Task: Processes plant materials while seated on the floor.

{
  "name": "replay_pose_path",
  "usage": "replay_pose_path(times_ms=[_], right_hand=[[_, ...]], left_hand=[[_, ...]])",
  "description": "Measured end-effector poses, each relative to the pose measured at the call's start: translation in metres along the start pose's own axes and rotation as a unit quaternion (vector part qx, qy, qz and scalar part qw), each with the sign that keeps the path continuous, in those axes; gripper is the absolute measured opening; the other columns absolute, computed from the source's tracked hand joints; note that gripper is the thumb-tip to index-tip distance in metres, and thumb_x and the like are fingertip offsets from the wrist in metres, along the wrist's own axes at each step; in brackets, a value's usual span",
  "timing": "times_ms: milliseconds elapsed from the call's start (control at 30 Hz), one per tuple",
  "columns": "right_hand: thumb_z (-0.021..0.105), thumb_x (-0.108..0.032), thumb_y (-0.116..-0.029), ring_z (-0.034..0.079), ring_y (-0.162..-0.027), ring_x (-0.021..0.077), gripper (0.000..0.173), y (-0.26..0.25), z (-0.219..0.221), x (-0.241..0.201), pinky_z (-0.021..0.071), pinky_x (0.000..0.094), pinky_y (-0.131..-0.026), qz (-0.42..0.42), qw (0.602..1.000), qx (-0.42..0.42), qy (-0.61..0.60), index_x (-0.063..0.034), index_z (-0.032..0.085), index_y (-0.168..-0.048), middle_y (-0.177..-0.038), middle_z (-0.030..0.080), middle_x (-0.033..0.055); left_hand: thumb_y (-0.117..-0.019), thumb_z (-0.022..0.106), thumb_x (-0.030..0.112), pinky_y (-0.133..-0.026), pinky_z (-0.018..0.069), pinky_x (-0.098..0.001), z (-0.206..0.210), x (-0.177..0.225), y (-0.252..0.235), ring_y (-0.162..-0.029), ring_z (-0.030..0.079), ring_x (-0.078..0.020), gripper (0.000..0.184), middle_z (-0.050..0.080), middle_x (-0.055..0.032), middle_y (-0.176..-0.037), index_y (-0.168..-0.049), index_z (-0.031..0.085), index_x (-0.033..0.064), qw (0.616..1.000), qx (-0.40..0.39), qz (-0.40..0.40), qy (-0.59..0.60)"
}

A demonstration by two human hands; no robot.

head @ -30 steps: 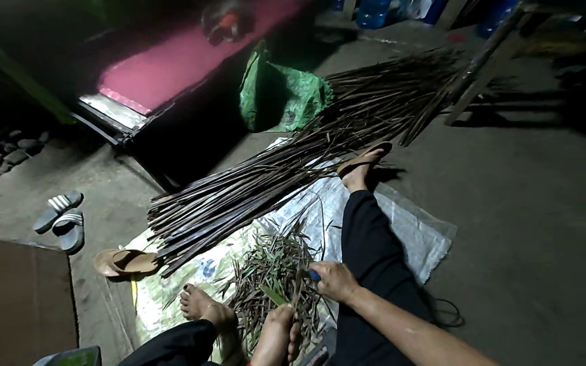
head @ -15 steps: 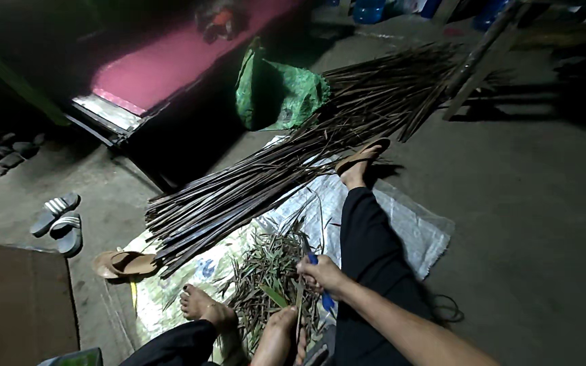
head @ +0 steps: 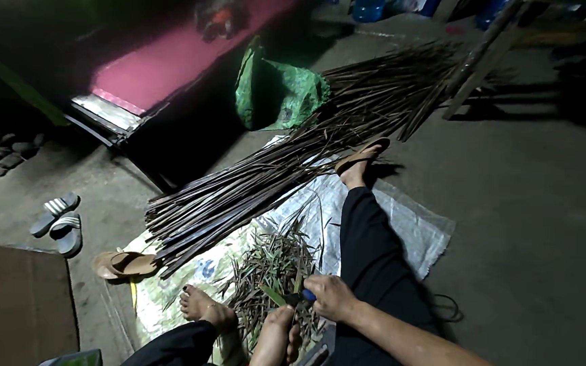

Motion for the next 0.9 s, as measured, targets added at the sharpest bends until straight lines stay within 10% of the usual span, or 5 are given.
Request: replay_pose_path(times_ms=[167, 600, 733, 900], right_hand=[[0.062, -0.005, -0.0901, 0.07, -0.097, 0.0418, 0.017, -0.007, -0.004, 0.005, 0.0535, 0.0591, -0.081, -0.041, 0.998, 0.03, 0.031, 0.0068, 0.068, -0.101, -0.101, 0.07, 0.0247], [0.054, -0.01, -0.0991, 0.066, -0.118, 0.0395, 0.034, -0.031, -0.03, 0.048, 0.0503, 0.0594, -0.097, 0.119, 0.991, 0.004, 0.059, -0.0045, 0.065, -0.131, -0.127, 0.068, 0.0211], [0.051, -0.012, -0.1024, 0.065, -0.119, 0.0415, 0.033, -0.031, -0.046, 0.076, 0.0484, 0.0604, -0.099, 0.198, 0.979, 0.044, -0.013, -0.0037, 0.063, -0.132, -0.123, 0.069, 0.0243], [0.049, -0.01, -0.1029, 0.065, -0.099, 0.0313, 0.027, -0.017, -0.025, 0.044, 0.0507, 0.0506, -0.091, 0.089, 0.968, 0.041, -0.231, 0.0026, 0.069, -0.117, -0.107, 0.069, 0.0213]], left_hand=[[-0.1139, 0.026, 0.021, -0.035, 0.0293, -0.0133, 0.0, 0.001, 0.001, -0.037, 0.032, 0.0002, 0.036, 0.039, 0.0072, -0.054, -0.089, 0.049, 0.0104, 1.0, -0.003, -0.007, 0.003], [-0.1141, 0.026, 0.023, -0.034, 0.0296, -0.0132, -0.002, 0.002, 0.004, -0.036, 0.033, 0.0004, 0.038, 0.038, 0.0067, -0.052, -0.087, 0.049, 0.0102, 1.0, -0.003, -0.004, 0.025], [-0.1136, 0.026, 0.022, -0.034, 0.0295, -0.0133, -0.002, 0.0, 0.006, -0.036, 0.033, 0.0002, 0.038, 0.042, 0.0057, -0.054, -0.087, 0.051, 0.0099, 1.0, -0.005, -0.001, 0.017], [-0.1111, 0.024, 0.017, -0.036, 0.0341, -0.0152, -0.005, 0.0, 0.0, -0.039, 0.04, -0.0025, 0.037, 0.048, 0.0016, -0.057, -0.091, 0.052, 0.0061, 0.999, 0.031, 0.001, 0.033]])
Point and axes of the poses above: each hand's wrist, its own y-axis away from the middle knuckle, its own z-axis out of the palm, x = y × z, the point moved 9 cm from there along -y, towards the middle knuckle
